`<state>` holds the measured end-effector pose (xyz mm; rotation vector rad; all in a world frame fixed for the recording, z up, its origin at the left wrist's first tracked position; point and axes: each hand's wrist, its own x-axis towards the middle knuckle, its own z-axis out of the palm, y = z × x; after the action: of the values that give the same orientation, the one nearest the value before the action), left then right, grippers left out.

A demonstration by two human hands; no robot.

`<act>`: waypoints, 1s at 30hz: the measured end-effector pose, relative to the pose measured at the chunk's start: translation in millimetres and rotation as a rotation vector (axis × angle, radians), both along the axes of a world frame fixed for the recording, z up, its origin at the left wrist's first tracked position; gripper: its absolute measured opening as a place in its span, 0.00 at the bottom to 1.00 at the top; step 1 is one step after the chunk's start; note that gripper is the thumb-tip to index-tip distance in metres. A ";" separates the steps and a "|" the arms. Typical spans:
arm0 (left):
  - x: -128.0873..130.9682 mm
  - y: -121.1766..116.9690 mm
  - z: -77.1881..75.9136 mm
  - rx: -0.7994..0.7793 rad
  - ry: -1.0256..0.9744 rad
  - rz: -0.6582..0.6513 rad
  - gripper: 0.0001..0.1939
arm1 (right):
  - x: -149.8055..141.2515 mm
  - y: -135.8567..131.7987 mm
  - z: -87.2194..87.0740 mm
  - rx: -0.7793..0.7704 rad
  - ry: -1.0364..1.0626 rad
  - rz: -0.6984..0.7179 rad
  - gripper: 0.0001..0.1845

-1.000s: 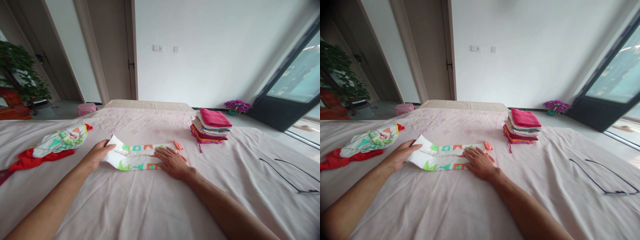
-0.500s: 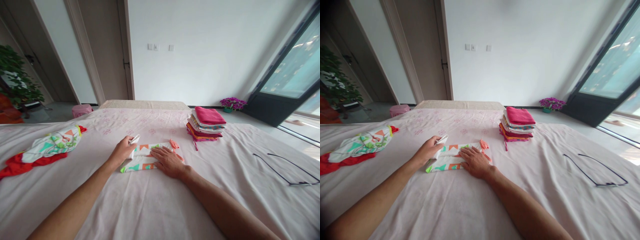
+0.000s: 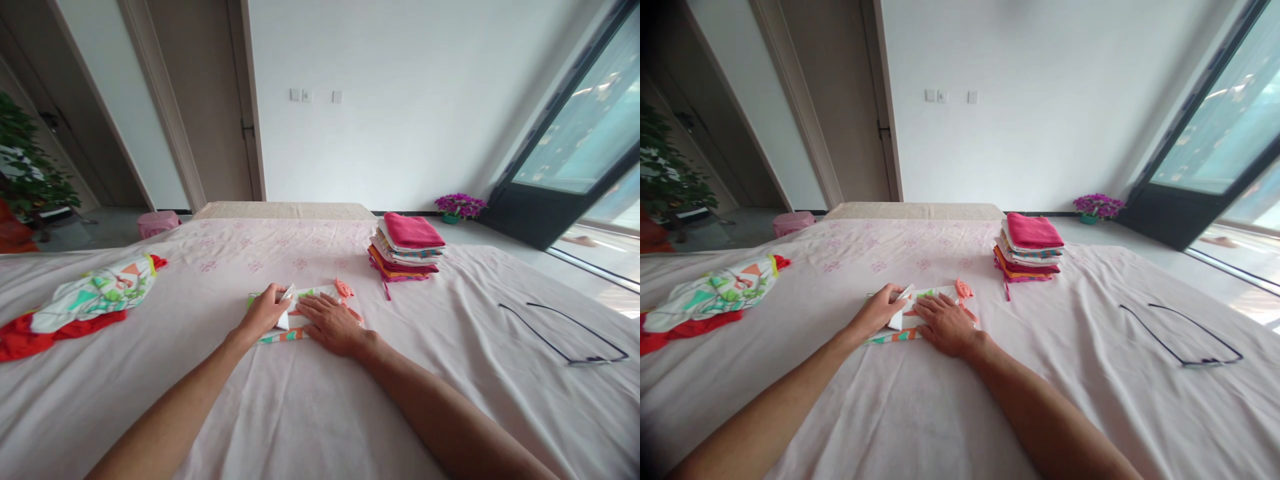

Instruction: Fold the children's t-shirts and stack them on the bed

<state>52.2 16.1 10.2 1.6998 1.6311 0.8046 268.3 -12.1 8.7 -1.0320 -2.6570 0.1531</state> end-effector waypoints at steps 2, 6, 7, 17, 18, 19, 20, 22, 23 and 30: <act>-3.3 -2.6 4.2 -0.023 -0.031 -0.024 0.18 | -0.3 -0.3 1.1 0.002 0.008 0.007 0.27; -11.4 -6.0 12.7 0.198 0.135 -0.001 0.15 | -1.6 0.5 1.7 0.020 0.057 0.010 0.24; -12.4 -6.1 12.0 0.276 0.212 -0.002 0.15 | -2.0 1.0 1.4 0.024 0.072 0.009 0.23; -7.6 -10.5 -35.8 0.523 0.657 -0.387 0.30 | -1.6 4.6 -4.3 0.091 0.093 -0.132 0.20; -8.6 -10.6 -36.8 0.524 0.671 -0.402 0.30 | -1.8 4.9 -5.1 0.096 0.076 -0.146 0.21; -9.7 -10.6 -36.8 0.521 0.678 -0.414 0.31 | -2.1 5.2 -5.7 0.099 0.056 -0.154 0.21; -10.6 -10.6 -35.9 0.514 0.678 -0.424 0.31 | -2.4 5.3 -6.2 0.101 0.039 -0.157 0.22; -12.3 -10.9 -33.0 0.490 0.658 -0.453 0.32 | -2.7 5.2 -6.7 0.099 0.018 -0.157 0.22; -13.3 -11.3 -31.3 0.476 0.638 -0.461 0.31 | -2.5 5.0 -6.8 0.097 0.014 -0.156 0.22; -45.1 -9.1 -23.7 0.353 0.339 0.021 0.30 | 1.5 1.6 -4.7 0.110 0.053 -0.140 0.24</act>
<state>7.1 7.0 -13.4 2.1646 1.8111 0.8927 269.8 -10.5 4.0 -1.1565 -2.5047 0.0049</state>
